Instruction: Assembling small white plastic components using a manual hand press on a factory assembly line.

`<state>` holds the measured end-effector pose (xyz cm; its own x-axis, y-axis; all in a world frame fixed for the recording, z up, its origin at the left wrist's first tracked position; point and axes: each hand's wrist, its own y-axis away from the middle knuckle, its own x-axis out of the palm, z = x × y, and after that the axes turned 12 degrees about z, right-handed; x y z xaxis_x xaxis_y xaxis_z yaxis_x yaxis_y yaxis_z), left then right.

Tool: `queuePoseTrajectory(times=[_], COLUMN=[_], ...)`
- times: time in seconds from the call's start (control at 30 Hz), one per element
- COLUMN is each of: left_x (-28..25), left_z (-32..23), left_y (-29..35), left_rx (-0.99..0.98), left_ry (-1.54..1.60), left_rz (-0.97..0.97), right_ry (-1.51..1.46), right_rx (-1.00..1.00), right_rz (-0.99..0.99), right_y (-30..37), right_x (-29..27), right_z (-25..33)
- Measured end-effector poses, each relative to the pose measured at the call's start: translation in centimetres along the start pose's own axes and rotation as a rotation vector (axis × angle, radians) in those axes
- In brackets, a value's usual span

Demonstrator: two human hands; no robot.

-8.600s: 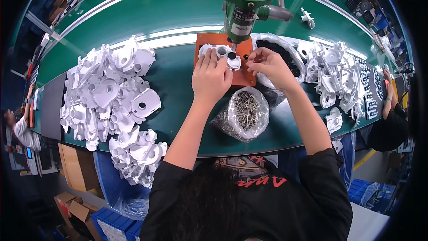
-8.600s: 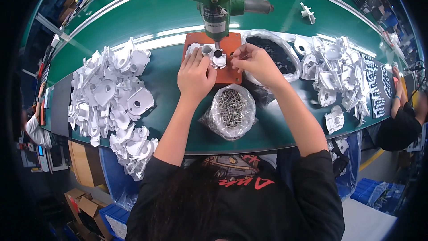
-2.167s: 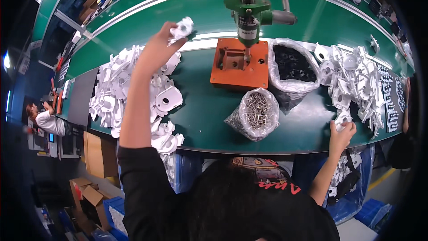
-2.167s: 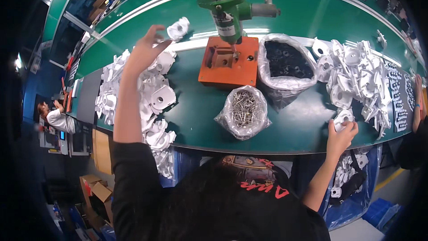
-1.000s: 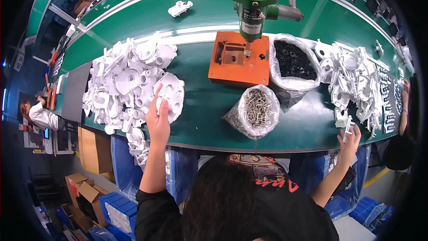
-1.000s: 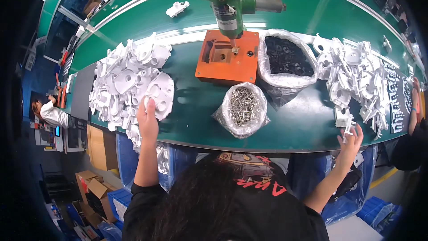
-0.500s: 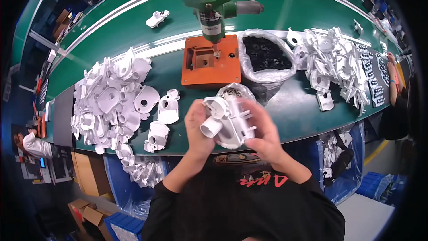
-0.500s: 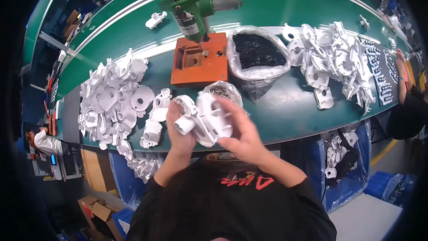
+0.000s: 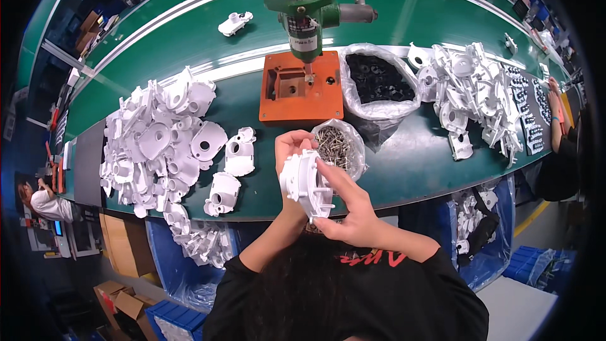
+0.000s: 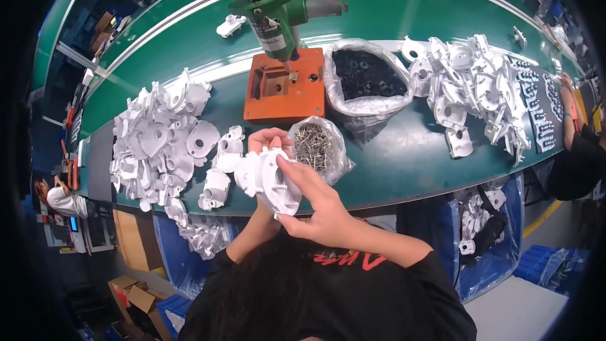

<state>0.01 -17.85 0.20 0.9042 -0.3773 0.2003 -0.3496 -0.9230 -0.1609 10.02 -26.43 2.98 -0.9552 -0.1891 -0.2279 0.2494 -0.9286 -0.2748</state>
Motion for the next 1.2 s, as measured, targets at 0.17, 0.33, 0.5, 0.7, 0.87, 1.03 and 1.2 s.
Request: queuePoseTrajectory(times=[0.17, 0.33, 0.5, 0.7, 0.87, 1.03, 1.2], left_x=[-0.5, -0.7, -0.2, -0.5, -5.3, -7.0, -6.9], left_z=[0.2, -1.3, -3.3, -3.8, -4.1, -1.7, -0.4], left_y=[0.5, 1.7, 2.7, 0.6, -4.5, -10.1, -12.8], left_rx=[0.070, -0.194, -0.210, 0.010, 0.547, 0.554, 0.594], left_ry=[-0.067, 0.149, 0.636, 0.234, -1.143, -1.360, -1.442], left_rz=[0.083, 0.108, 0.020, 0.048, 0.195, 0.374, 0.401], right_ry=[0.130, 0.229, 0.488, 0.447, 0.709, 1.059, 1.105], right_rx=[-0.086, -0.179, -0.119, -0.175, 0.061, 0.341, 0.459], right_rz=[-0.042, -0.065, -0.230, -0.060, -0.365, -0.378, -0.295], right_y=[-1.1, -1.6, -2.3, -1.3, -3.4, -4.8, -6.2], right_x=[-1.0, -1.3, -2.2, -2.9, -9.3, -17.0, -17.0], right_z=[0.2, -0.4, -1.4, -2.2, -5.8, -12.4, -13.3])
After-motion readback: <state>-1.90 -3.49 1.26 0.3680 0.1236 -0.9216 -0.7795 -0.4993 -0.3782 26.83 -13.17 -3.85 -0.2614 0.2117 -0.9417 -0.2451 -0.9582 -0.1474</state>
